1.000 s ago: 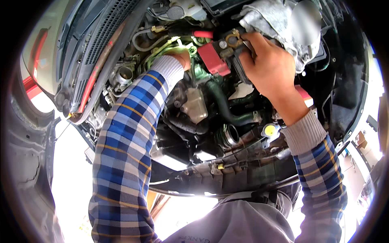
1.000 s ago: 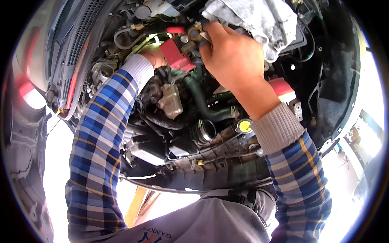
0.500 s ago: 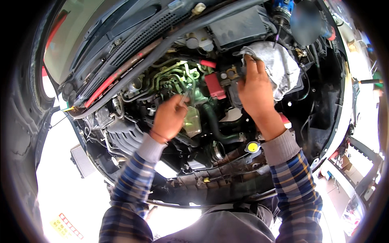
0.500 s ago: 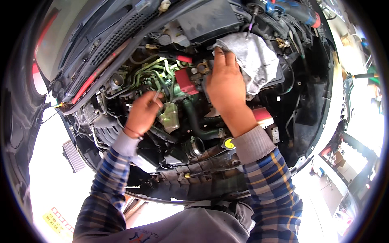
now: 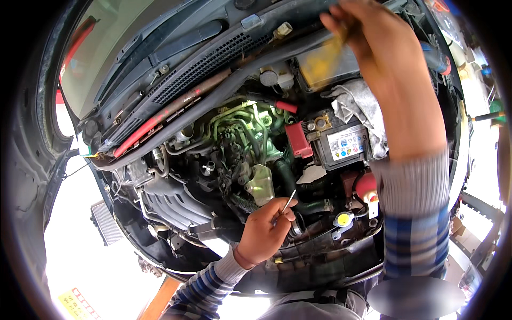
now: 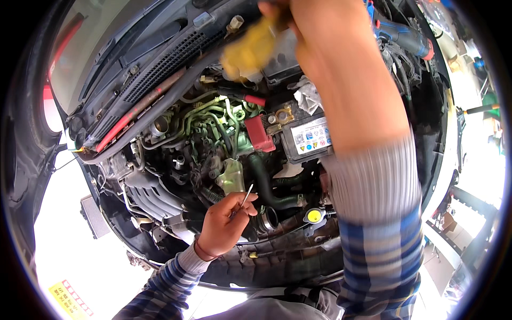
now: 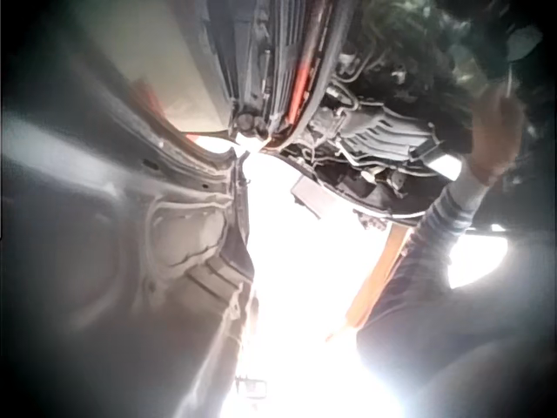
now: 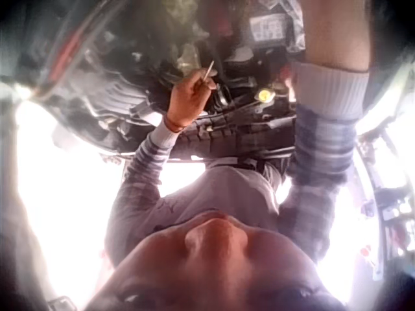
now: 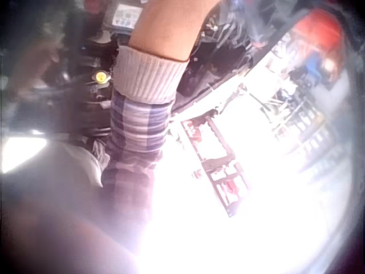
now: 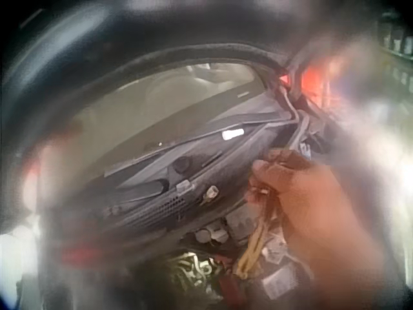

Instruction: The person works on a car engine with the hood open, using a screwdriver to adjust components within the engine bay. They manipulate hoses and connectors while leaning over the engine, occasionally shifting their position to access different areas.

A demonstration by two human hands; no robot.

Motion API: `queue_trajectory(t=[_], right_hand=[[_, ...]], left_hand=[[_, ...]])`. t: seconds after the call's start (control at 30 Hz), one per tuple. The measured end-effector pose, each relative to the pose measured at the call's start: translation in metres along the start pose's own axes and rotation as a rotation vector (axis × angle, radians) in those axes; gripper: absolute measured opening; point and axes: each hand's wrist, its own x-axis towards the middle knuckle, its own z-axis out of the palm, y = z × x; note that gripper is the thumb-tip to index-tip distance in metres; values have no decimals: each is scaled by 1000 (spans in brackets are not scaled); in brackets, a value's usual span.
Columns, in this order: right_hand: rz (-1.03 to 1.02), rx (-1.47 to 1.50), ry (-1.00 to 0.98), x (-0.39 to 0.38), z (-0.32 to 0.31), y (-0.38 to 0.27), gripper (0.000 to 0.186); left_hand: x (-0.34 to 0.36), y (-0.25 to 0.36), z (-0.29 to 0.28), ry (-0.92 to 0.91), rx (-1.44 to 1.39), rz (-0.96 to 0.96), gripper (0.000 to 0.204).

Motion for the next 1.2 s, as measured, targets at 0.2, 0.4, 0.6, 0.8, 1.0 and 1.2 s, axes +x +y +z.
queue_trajectory(t=[0.2, 0.4, 0.6, 0.8, 1.0, 1.2], right_hand=[[-246, -312, 138, 77, 24, 37, 32], [-400, -629, -195, -77, -32, 74, 46], [34, -705, -523, -180, -49, 138, 54], [73, -716, -477, -176, -79, 152, 35], [393, -890, -571, -189, -101, 194, 19], [16, -909, -391, -160, -86, 290, 16]], left_hand=[[16, 13, 1, 54, -100, 76, 36], [13, 12, -29, 284, -438, -8, 34], [54, 8, 1, 261, -473, 54, 21], [85, 2, -45, 416, 303, 141, 32], [188, -51, -121, 74, 1306, 703, 29], [244, -42, -125, -450, 1413, 485, 26]])
